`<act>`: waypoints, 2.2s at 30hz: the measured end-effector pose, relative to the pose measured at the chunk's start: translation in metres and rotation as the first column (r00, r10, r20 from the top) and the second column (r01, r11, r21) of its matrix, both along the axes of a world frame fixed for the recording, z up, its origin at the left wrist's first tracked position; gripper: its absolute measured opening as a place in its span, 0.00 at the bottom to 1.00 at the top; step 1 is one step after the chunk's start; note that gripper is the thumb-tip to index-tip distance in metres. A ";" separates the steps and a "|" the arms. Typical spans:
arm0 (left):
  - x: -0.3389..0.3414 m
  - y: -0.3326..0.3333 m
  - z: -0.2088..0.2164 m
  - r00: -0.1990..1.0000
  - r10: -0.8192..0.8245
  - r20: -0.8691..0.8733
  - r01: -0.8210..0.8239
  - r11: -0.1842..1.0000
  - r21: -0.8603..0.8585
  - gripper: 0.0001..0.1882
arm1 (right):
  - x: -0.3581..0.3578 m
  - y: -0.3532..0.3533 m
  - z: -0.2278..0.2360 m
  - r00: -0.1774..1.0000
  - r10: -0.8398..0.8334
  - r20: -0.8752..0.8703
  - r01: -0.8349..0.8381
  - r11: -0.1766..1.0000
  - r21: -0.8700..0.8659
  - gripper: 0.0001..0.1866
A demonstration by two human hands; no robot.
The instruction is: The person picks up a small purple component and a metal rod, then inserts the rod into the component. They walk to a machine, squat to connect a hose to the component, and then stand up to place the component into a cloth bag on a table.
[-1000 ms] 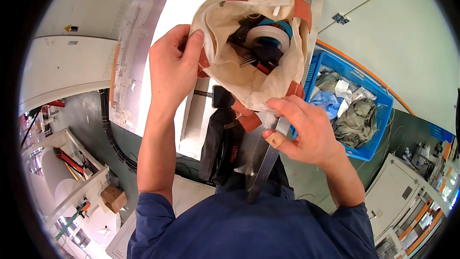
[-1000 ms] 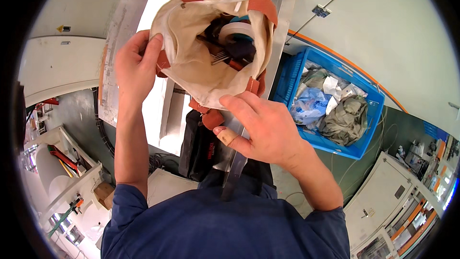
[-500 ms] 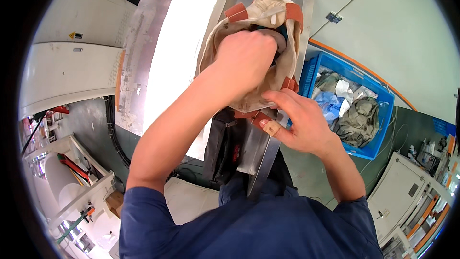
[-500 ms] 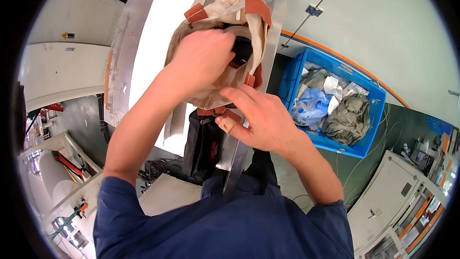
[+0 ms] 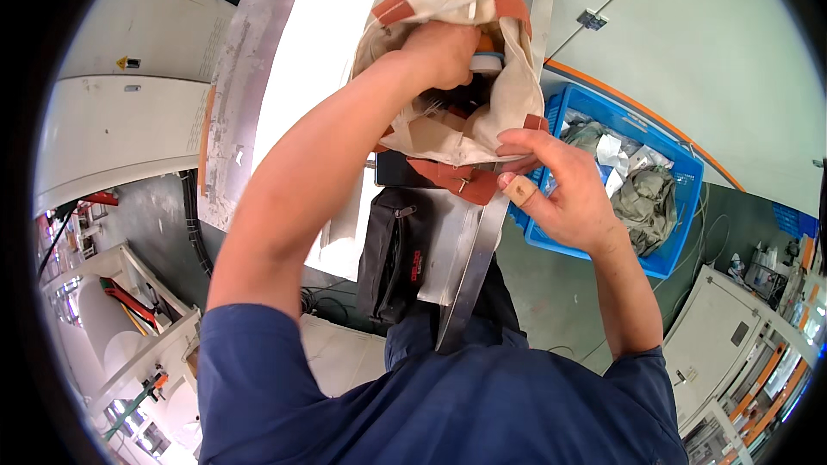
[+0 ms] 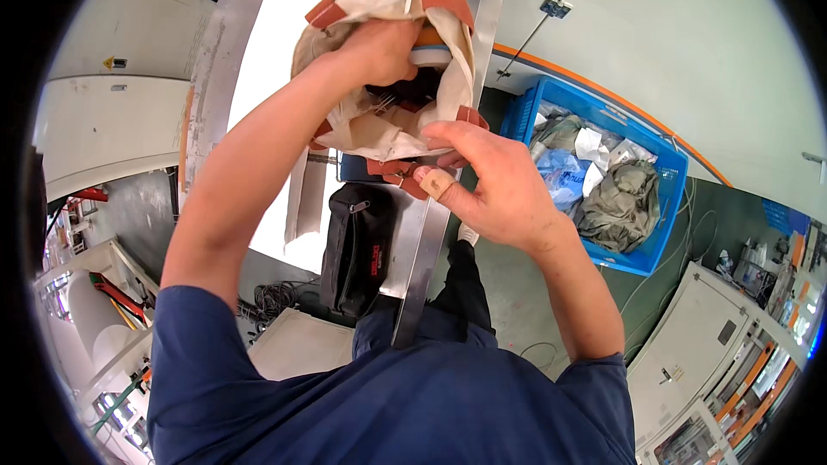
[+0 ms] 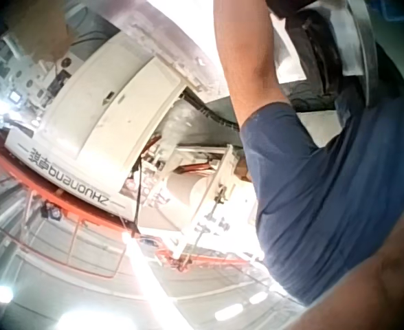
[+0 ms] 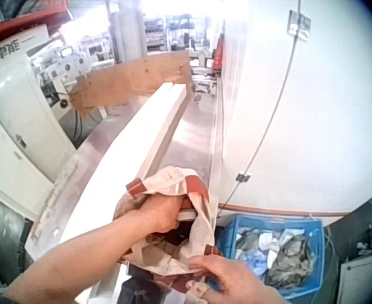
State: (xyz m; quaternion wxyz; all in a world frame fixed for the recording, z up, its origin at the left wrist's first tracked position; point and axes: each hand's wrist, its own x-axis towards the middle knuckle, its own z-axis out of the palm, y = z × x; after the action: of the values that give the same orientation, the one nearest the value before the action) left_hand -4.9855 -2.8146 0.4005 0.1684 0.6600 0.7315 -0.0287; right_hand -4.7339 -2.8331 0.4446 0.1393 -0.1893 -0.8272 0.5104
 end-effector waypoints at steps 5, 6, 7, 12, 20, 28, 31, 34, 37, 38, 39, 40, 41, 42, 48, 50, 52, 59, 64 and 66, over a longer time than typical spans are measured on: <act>-0.006 -0.030 0.056 0.929 0.030 -0.368 0.100 0.938 0.331 0.16 | -0.001 0.000 -0.001 0.999 -0.028 -0.025 0.027 0.999 -0.026 0.20; -0.017 -0.033 0.059 0.919 0.071 -0.387 0.067 0.941 0.332 0.18 | -0.001 -0.001 0.004 0.999 -0.026 -0.021 0.025 0.999 -0.042 0.20; -0.026 -0.034 0.060 0.908 0.111 -0.405 0.034 0.942 0.333 0.21 | -0.001 -0.002 0.008 1.000 -0.025 -0.018 0.024 0.998 -0.057 0.20; -0.032 -0.036 0.057 0.905 0.181 -0.385 -0.057 0.948 0.313 0.24 | -0.002 -0.003 0.009 1.000 0.000 0.000 0.000 0.997 0.082 0.23; -0.028 -0.035 0.053 0.938 0.143 -0.315 -0.037 0.947 0.318 0.24 | -0.008 -0.013 0.008 0.996 0.092 -0.011 -0.089 0.981 0.172 0.26; 0.009 -0.039 0.056 0.927 -0.182 -0.328 0.212 0.976 0.058 0.08 | -0.009 -0.015 0.006 0.991 0.135 0.008 -0.133 0.963 0.235 0.26; 0.010 -0.041 0.035 0.957 -0.256 -0.137 0.223 0.950 -0.218 0.07 | -0.009 -0.020 0.001 0.984 0.177 -0.019 -0.166 0.951 0.262 0.26; -0.014 -0.040 -0.004 0.963 -0.240 -0.120 0.199 0.939 -0.280 0.08 | -0.009 -0.023 0.000 0.977 0.212 0.031 -0.212 0.941 0.265 0.28; -0.020 -0.039 -0.023 0.981 -0.170 -0.096 0.123 0.919 -0.374 0.10 | -0.007 -0.023 -0.006 0.978 0.209 0.000 -0.202 0.945 0.259 0.28; -0.016 -0.037 -0.028 0.978 -0.172 -0.119 0.116 0.921 -0.371 0.10 | -0.007 -0.023 -0.007 0.977 0.212 0.016 -0.208 0.944 0.257 0.27; -0.012 -0.036 -0.033 0.975 -0.172 -0.142 0.110 0.923 -0.368 0.11 | -0.007 -0.023 -0.008 0.976 0.215 0.031 -0.216 0.943 0.255 0.26; -0.009 -0.034 -0.037 0.970 -0.199 -0.138 0.138 0.921 -0.364 0.11 | -0.006 -0.024 -0.008 0.974 0.220 0.046 -0.224 0.941 0.253 0.26; -0.006 -0.032 -0.042 0.965 -0.224 -0.136 0.163 0.920 -0.357 0.11 | -0.006 -0.023 -0.009 0.976 0.215 0.036 -0.217 0.942 0.255 0.26; -0.005 -0.031 -0.046 0.960 -0.247 -0.133 0.188 0.918 -0.350 0.11 | -0.005 -0.023 -0.010 0.977 0.211 0.026 -0.210 0.943 0.258 0.26; -0.018 -0.031 -0.058 0.970 -0.238 -0.048 0.221 0.947 -0.232 0.11 | -0.001 -0.025 -0.014 0.974 0.223 0.027 -0.223 0.943 0.245 0.26; -0.024 -0.027 -0.048 0.966 -0.254 -0.055 0.236 0.946 -0.221 0.10 | -0.001 -0.024 -0.015 0.974 0.224 0.028 -0.224 0.945 0.241 0.26; -0.027 -0.022 -0.036 0.962 -0.249 -0.108 0.237 0.965 -0.114 0.10 | 0.000 -0.024 -0.014 0.976 0.218 0.026 -0.218 0.946 0.239 0.25; -0.038 -0.020 -0.022 0.928 -0.206 -0.310 0.215 0.977 -0.007 0.07 | 0.004 -0.026 -0.016 0.970 0.237 0.049 -0.242 0.946 0.214 0.27; -0.003 -0.032 0.006 0.871 -0.340 -0.356 0.316 0.940 -0.127 0.06 | 0.004 -0.024 -0.015 0.976 0.211 0.048 -0.217 0.952 0.216 0.27; 0.003 -0.048 0.002 0.898 -0.359 -0.256 0.320 0.930 -0.182 0.08 | 0.004 -0.024 -0.016 0.976 0.215 0.036 -0.218 0.953 0.209 0.28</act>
State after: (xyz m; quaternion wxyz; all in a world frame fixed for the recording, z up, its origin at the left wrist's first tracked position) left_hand -4.9825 -2.8627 0.4021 0.0981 0.7536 0.6179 -0.2017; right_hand -4.7302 -2.8574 0.4291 0.0967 -0.0847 -0.8935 0.4303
